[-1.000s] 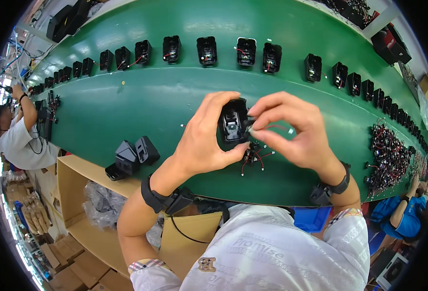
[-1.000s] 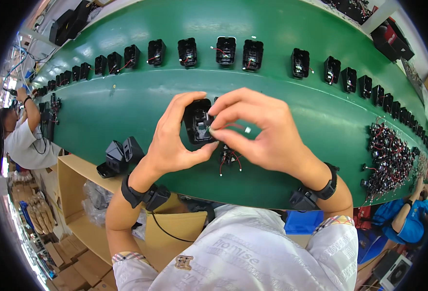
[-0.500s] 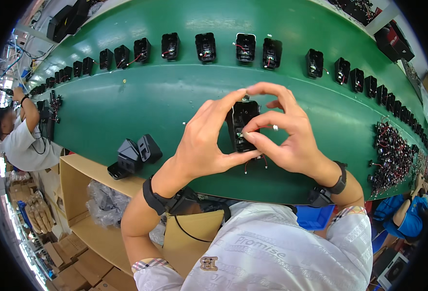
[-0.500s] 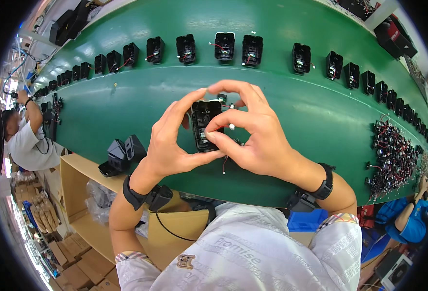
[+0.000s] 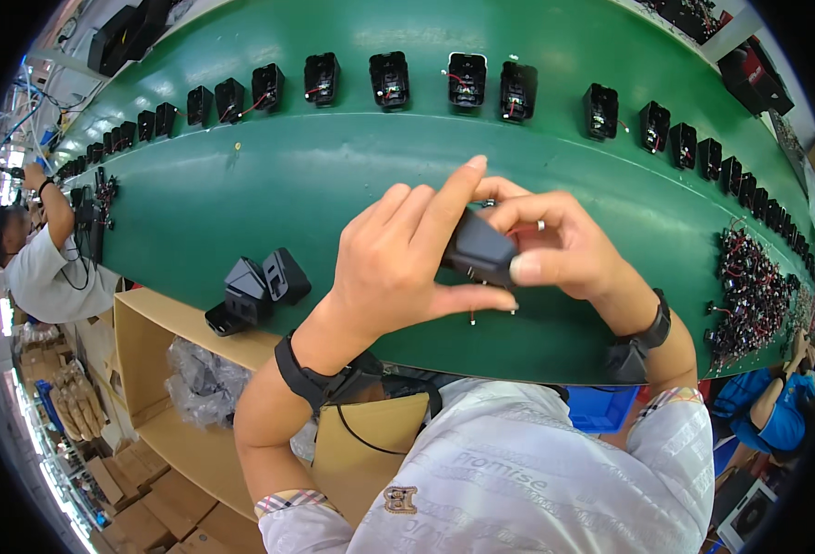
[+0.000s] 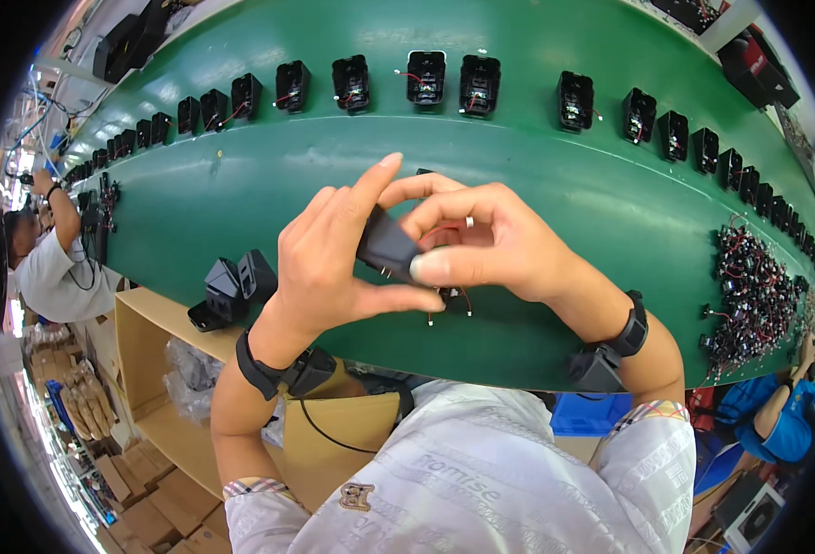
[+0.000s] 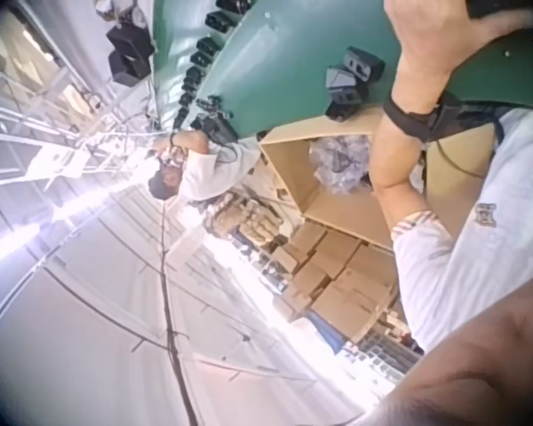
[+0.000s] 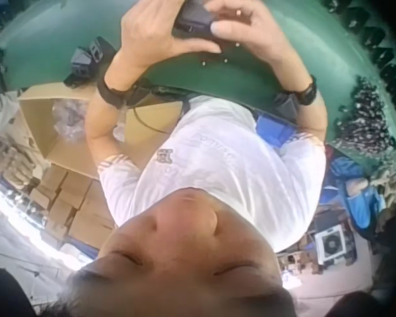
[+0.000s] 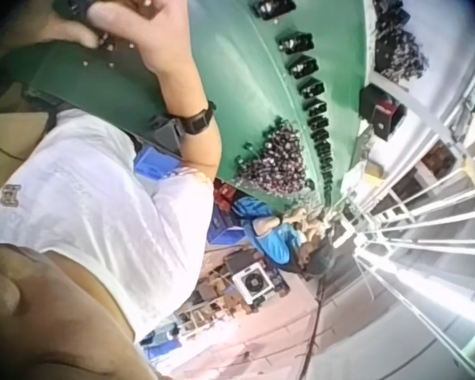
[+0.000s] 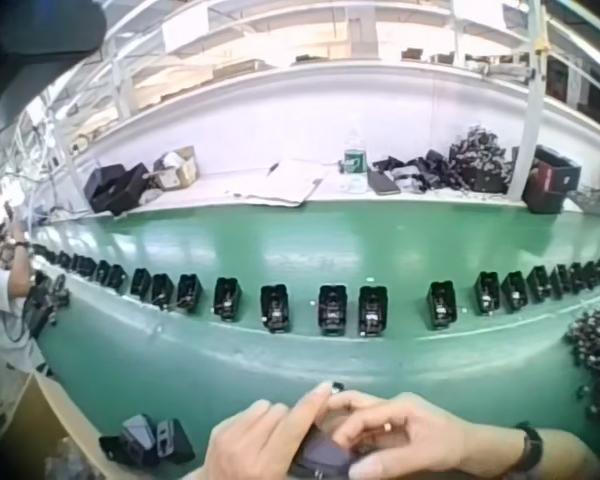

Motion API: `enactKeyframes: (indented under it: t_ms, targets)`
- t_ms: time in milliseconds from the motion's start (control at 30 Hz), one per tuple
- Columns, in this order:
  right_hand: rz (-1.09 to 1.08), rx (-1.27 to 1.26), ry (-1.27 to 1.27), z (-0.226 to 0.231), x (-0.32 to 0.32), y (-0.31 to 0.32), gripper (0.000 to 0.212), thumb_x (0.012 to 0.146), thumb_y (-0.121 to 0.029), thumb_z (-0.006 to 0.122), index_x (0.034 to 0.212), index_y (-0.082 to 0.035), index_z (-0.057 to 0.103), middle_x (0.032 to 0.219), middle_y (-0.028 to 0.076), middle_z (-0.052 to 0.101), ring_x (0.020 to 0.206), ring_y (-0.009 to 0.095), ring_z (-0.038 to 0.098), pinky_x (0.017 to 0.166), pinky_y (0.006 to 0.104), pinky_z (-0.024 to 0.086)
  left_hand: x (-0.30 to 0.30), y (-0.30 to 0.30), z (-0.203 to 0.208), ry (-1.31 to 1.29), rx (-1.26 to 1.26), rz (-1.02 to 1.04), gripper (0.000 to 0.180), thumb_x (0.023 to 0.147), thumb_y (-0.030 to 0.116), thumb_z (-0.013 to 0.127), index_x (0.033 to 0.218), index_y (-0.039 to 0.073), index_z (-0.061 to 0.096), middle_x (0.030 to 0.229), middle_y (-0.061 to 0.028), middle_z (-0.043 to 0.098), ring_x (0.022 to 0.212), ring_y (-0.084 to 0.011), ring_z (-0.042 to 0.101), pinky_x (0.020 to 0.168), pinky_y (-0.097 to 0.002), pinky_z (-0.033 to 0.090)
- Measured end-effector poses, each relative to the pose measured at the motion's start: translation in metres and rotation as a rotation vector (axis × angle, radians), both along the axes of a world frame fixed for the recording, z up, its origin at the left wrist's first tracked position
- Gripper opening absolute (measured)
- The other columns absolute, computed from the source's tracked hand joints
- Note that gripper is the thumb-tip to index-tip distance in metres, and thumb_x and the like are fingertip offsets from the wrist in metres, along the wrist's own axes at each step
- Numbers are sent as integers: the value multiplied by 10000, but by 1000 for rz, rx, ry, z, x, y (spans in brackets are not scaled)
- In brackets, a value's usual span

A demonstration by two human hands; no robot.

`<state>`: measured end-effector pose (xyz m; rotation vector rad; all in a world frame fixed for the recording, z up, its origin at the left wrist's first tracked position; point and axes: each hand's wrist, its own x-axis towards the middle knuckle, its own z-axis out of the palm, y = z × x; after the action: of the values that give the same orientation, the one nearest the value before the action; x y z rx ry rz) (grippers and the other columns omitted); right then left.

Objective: Assembling electronics components at a factory workstation and packing finished products into a cardboard box.

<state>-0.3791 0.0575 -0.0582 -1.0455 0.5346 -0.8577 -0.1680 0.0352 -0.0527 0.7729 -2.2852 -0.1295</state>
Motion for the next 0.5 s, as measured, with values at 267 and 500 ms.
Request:
enactKeyframes:
  t_ms: [267,500]
  targets:
    - [67,312,-86,1,1,2,293,868,-206,679,1025,41,666,1275,128,522,1123,181,532,962,332,439,-4,2,-7,29,68,70,833,588,532,827,1187,12,571,691,-46,599,582,-198,583,530,-313,487]
    - [-429,-886,821,22,-45,-25,260,766,-197,763,928,-23,657,1280,142,541,1081,294,580,919,391,475,27,-5,23,-32,387,37,917,634,468,837,1329,-5,470,848,-117,629,673,-227,613,626,-318,507]
